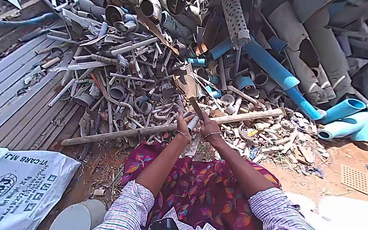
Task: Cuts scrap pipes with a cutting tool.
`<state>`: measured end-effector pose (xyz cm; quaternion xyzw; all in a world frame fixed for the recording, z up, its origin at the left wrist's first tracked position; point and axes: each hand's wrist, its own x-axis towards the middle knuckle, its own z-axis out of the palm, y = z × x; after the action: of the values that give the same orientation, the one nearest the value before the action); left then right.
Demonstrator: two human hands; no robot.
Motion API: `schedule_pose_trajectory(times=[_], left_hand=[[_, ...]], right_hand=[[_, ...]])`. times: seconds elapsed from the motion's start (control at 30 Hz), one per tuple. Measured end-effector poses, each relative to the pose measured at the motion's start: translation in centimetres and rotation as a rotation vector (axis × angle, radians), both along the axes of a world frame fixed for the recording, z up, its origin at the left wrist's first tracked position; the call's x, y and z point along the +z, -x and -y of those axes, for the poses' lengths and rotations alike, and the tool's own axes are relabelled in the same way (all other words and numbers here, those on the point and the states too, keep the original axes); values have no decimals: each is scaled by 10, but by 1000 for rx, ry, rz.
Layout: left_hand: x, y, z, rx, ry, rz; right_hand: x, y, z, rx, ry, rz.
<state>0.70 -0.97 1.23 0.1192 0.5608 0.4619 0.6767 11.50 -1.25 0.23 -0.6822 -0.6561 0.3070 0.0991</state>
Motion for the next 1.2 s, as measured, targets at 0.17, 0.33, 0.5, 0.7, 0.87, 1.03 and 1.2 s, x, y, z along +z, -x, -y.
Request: schedule_pose_trajectory(times=[0.17, 0.33, 0.5, 0.7, 0.87, 1.03, 1.2], left_hand=[[2, 6, -1, 6, -13, 4], [1, 7, -2, 16, -6, 26], [-5, 4, -2, -3, 1, 17], [-6, 7, -4, 7, -23, 68], [-7, 1, -2, -38, -43, 54], [-3, 5, 2, -36, -80, 45], [-6, -1, 2, -49, -33, 35]], right_hand=[[4, 4, 2, 22, -15, -6], [6, 6, 7, 30, -29, -39], [-3, -1, 1, -20, -13, -139], [2, -2, 5, 34, -53, -242], [-9, -10, -2, -43, -52, -277], [-7, -5, 8, 10, -116, -391], [-25, -15, -7, -71, -75, -316]])
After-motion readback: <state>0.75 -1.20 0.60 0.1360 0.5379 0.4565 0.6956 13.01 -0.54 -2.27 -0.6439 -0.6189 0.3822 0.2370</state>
